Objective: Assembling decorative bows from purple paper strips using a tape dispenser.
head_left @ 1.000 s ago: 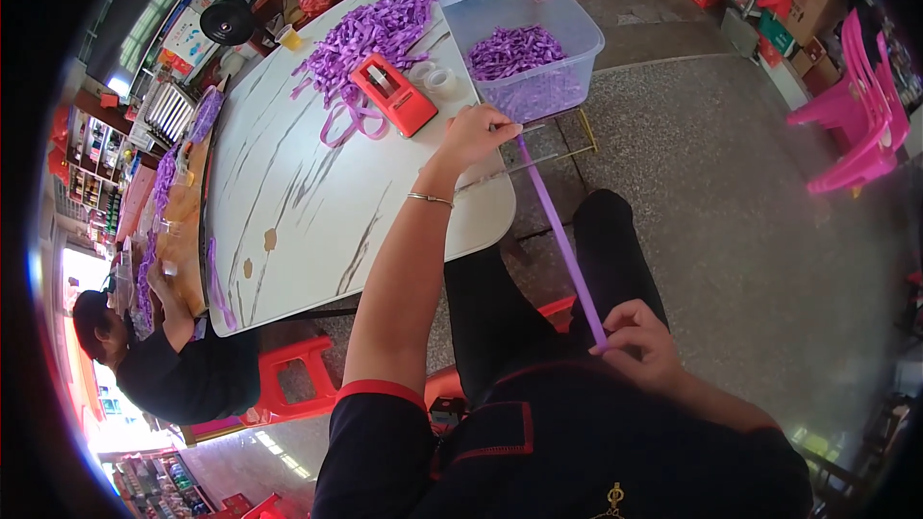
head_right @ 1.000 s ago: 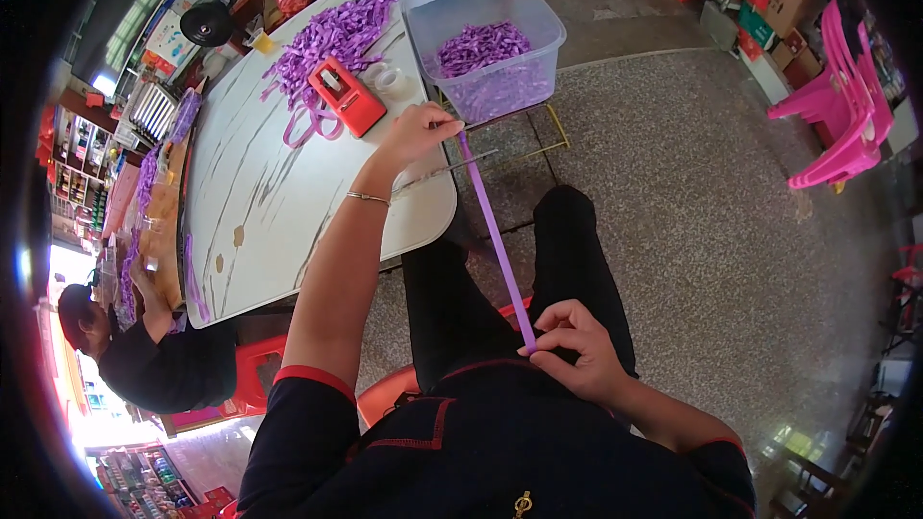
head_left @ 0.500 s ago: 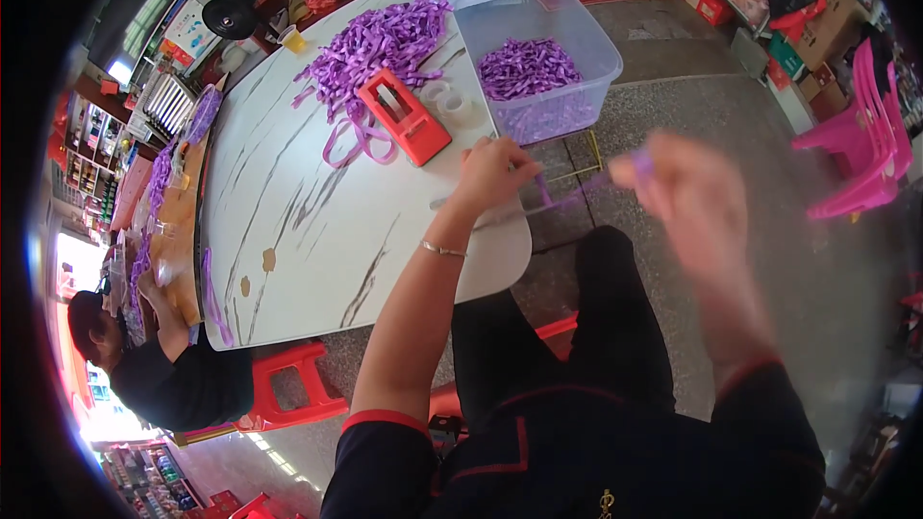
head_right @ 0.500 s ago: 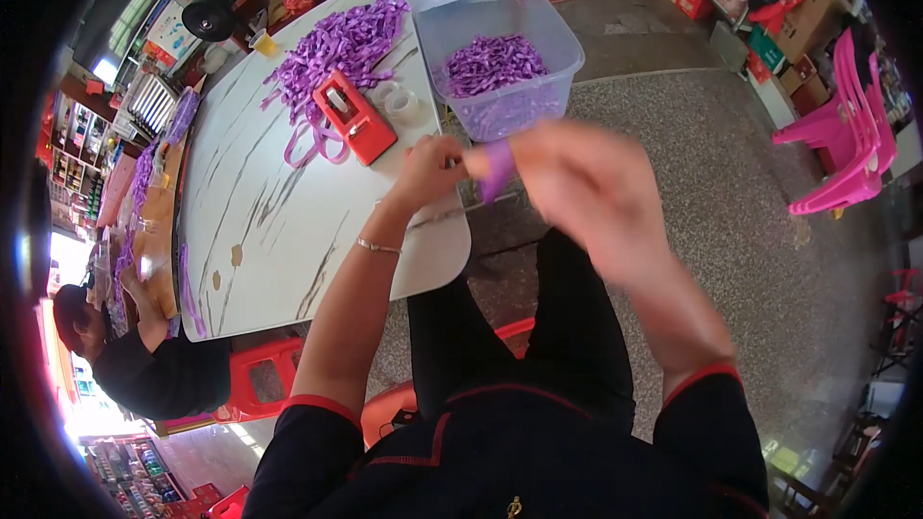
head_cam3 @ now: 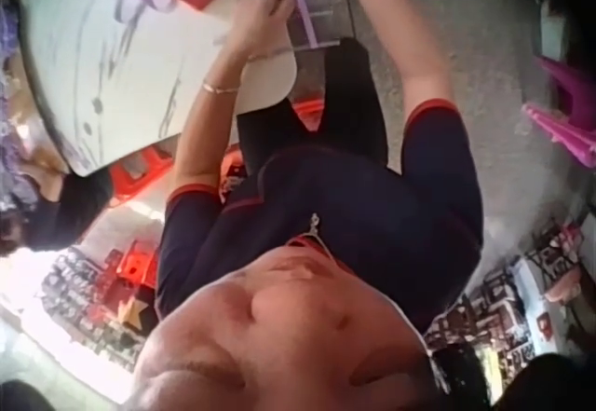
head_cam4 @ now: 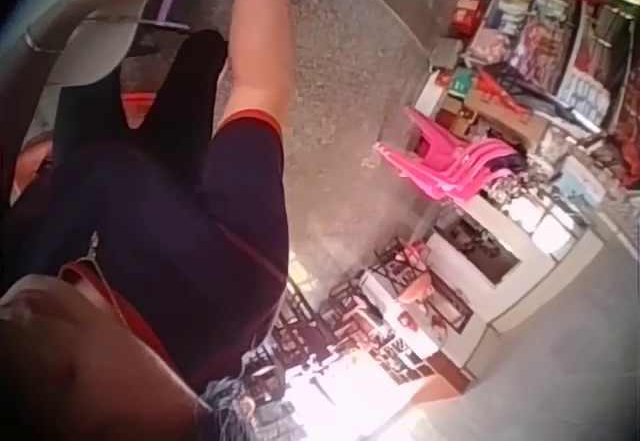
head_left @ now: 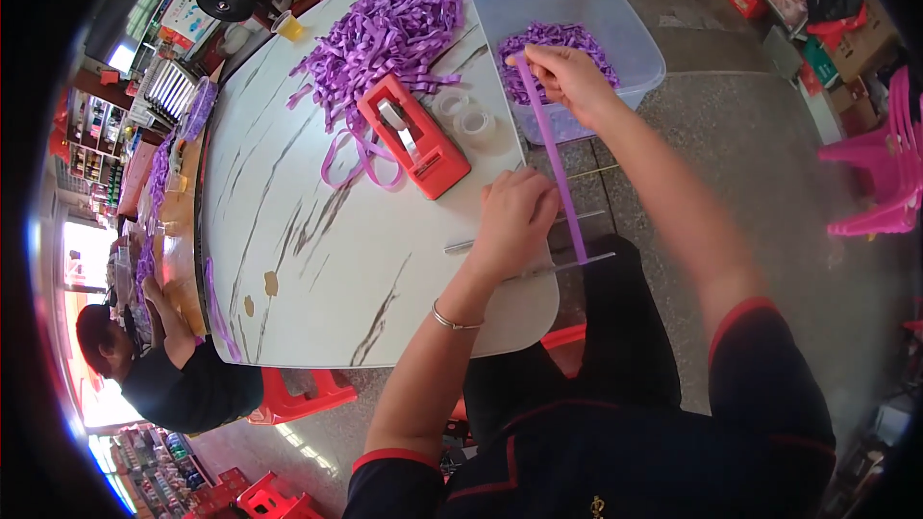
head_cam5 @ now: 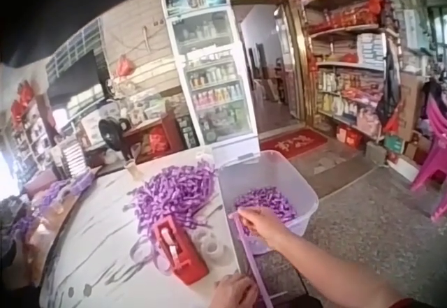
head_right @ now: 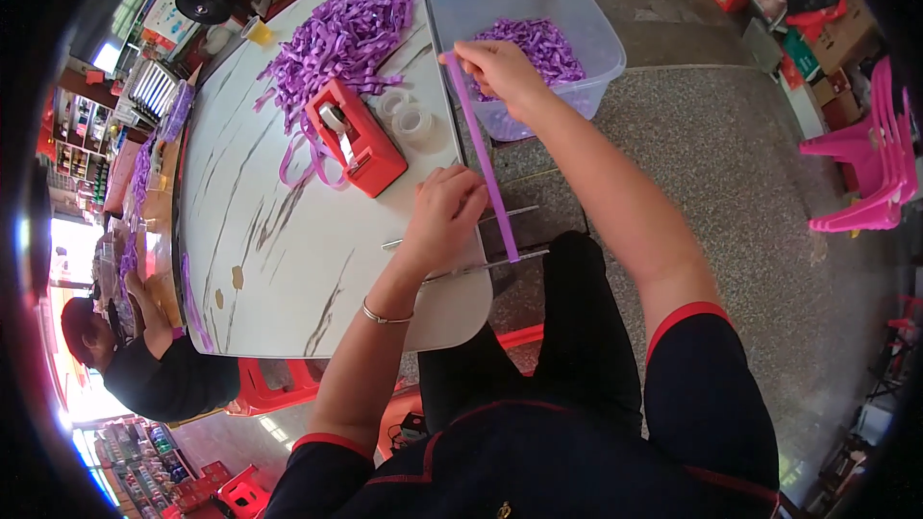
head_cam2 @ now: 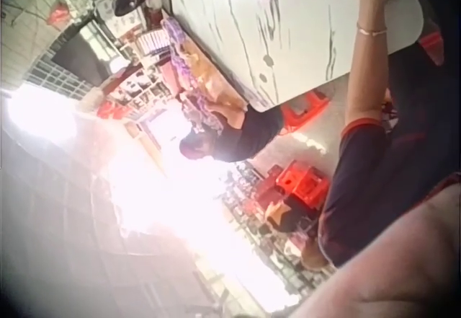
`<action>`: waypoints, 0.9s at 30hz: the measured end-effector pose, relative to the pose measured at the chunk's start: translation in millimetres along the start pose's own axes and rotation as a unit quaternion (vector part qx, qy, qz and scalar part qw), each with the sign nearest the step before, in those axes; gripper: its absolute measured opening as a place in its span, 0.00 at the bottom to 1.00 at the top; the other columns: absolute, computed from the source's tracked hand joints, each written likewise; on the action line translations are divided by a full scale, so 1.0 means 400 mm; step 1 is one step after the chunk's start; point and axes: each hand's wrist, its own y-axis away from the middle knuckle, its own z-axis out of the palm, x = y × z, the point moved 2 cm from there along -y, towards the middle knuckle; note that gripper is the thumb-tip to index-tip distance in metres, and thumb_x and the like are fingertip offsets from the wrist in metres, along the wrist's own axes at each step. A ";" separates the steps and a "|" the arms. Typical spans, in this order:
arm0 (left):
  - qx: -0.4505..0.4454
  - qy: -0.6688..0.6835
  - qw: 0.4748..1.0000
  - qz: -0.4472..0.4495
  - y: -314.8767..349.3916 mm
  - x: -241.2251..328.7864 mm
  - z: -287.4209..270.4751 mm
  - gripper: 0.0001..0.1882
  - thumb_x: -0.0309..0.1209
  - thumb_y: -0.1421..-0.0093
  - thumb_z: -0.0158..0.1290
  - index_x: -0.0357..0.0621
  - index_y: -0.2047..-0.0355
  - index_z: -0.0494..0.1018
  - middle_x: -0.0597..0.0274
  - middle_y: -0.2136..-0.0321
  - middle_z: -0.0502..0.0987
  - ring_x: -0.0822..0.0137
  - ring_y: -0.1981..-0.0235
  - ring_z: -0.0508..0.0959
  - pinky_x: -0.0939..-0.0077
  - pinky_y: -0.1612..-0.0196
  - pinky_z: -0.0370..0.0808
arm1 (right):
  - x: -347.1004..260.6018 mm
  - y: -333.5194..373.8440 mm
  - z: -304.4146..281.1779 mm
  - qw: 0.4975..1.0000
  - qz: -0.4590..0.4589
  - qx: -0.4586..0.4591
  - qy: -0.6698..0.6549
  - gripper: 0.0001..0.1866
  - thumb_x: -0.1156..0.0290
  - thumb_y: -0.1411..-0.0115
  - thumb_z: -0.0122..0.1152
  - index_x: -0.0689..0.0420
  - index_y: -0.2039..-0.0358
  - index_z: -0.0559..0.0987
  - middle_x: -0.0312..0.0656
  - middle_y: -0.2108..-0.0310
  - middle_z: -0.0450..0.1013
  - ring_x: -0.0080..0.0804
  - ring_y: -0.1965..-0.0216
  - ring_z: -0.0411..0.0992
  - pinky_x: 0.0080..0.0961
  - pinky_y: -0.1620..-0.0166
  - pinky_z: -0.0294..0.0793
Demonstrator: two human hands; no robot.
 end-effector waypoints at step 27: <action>-0.060 -0.050 0.997 0.004 -0.001 0.007 0.008 0.10 0.38 0.52 0.57 0.44 0.80 0.76 0.67 0.78 0.71 0.64 0.70 0.67 0.70 0.64 0.61 | 0.107 0.868 0.101 0.983 0.103 0.054 0.142 0.08 0.73 0.42 0.52 0.64 0.71 0.77 0.34 0.80 0.70 0.14 0.80 0.65 0.13 0.77 0.63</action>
